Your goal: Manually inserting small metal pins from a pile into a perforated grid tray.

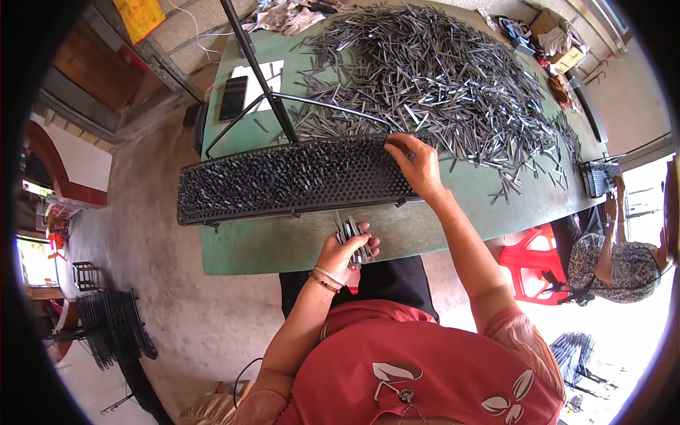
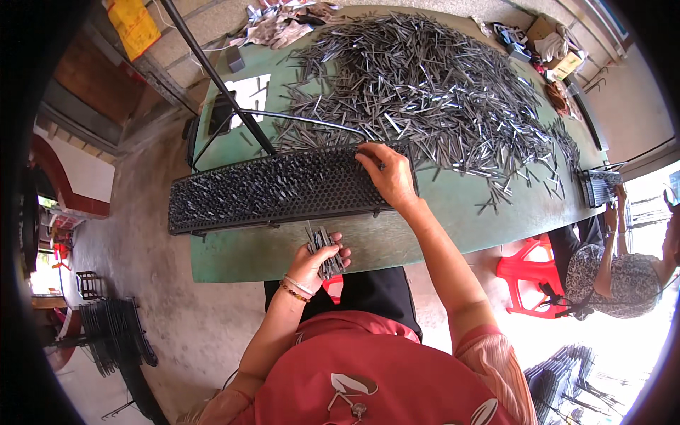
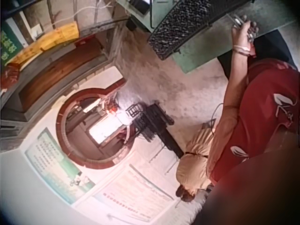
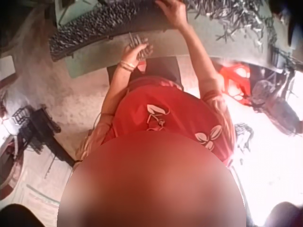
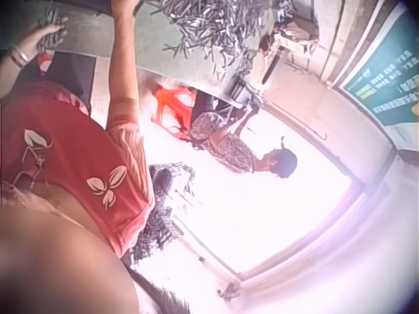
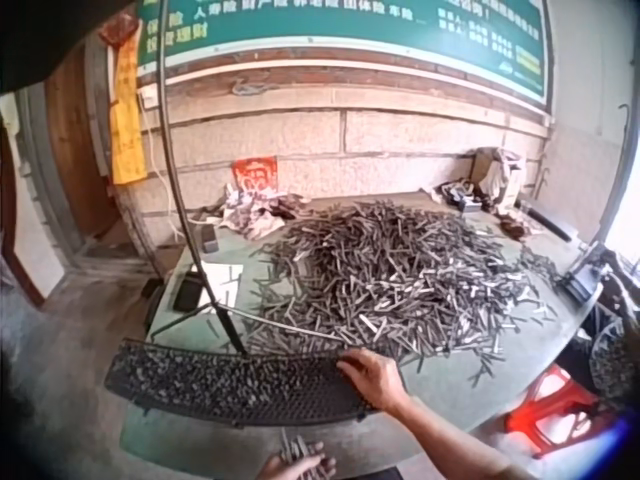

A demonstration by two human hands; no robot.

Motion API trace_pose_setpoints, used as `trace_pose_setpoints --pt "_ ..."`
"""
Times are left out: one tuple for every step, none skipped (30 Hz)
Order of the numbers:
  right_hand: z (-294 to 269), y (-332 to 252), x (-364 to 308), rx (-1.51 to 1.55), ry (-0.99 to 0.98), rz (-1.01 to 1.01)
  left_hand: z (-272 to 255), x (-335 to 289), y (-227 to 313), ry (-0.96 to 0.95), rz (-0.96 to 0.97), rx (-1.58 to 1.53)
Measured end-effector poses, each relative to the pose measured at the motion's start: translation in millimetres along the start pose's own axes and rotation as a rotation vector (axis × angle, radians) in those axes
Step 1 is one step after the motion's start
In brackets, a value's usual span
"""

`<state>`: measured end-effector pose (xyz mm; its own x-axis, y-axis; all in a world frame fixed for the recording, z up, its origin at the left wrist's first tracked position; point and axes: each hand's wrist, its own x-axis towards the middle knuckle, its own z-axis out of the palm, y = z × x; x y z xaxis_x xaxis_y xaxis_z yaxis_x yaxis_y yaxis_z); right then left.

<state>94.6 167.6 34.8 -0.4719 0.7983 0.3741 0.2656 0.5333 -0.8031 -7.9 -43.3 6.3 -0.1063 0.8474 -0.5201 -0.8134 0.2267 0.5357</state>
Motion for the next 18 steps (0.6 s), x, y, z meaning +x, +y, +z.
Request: trace_pose_setpoints --pt "0.5 0.2 -0.4 -0.011 0.009 -0.018 -0.1 0.3 -0.1 -0.001 -0.004 -0.004" --pt "0.9 0.4 -0.9 -0.008 0.012 -0.031 -0.2 0.2 -0.3 -0.002 -0.004 -0.005" --pt "1.6 0.5 -1.6 0.008 0.027 0.002 -0.3 0.1 -0.3 -0.004 -0.004 -0.005" --pt "2.4 0.8 -2.3 0.023 0.042 0.033 -0.4 0.0 -0.5 -0.008 0.001 -0.016" --pt "3.4 1.0 -3.2 0.023 0.041 0.035 -0.5 -0.2 -0.5 -0.006 -0.003 -0.006" --pt "4.7 1.2 -4.3 0.005 0.03 0.034 -0.8 -0.4 -0.5 -0.003 -0.003 -0.004" --pt "5.8 1.6 -5.0 -0.013 0.02 0.028 -1.1 -0.4 -0.6 0.001 -0.001 -0.006" --pt "6.7 2.0 -5.5 -0.013 0.019 0.032 -1.4 -0.4 -0.9 -0.002 -0.002 -0.002" --pt "7.7 2.4 -5.8 -0.05 0.004 -0.037 -1.9 -0.4 -1.4 0.004 0.001 0.001" --pt "8.1 2.8 -6.2 -0.089 -0.017 -0.091 -2.4 -0.5 -2.0 0.007 0.009 0.0" --pt "8.3 3.2 -6.3 -0.087 -0.011 -0.106 -3.1 -0.4 -2.7 0.011 0.002 0.004" --pt "8.1 3.6 -5.6 -0.087 -0.033 -0.12 -3.7 0.1 -3.1 0.007 0.002 0.006" --pt "7.9 4.1 -5.0 -0.085 -0.058 -0.126 -4.3 0.6 -3.5 0.002 0.007 0.006" --pt "7.9 4.3 -4.7 -0.088 -0.055 -0.136 -5.1 0.7 -3.6 0.003 0.003 0.007" --pt "7.8 4.5 -4.5 -0.082 -0.052 -0.135 -5.9 0.5 -3.4 -0.009 -0.002 0.021" --pt "8.0 4.6 -4.8 -0.075 -0.051 -0.124 -6.5 0.0 -3.1 -0.022 -0.008 0.035" --pt "8.1 4.8 -5.3 -0.076 -0.049 -0.134 -6.6 -0.4 -2.9 -0.021 -0.007 0.034" --pt "8.1 5.0 -6.3 -0.068 -0.035 -0.118 -6.5 -0.7 -2.6 -0.024 -0.015 0.041"
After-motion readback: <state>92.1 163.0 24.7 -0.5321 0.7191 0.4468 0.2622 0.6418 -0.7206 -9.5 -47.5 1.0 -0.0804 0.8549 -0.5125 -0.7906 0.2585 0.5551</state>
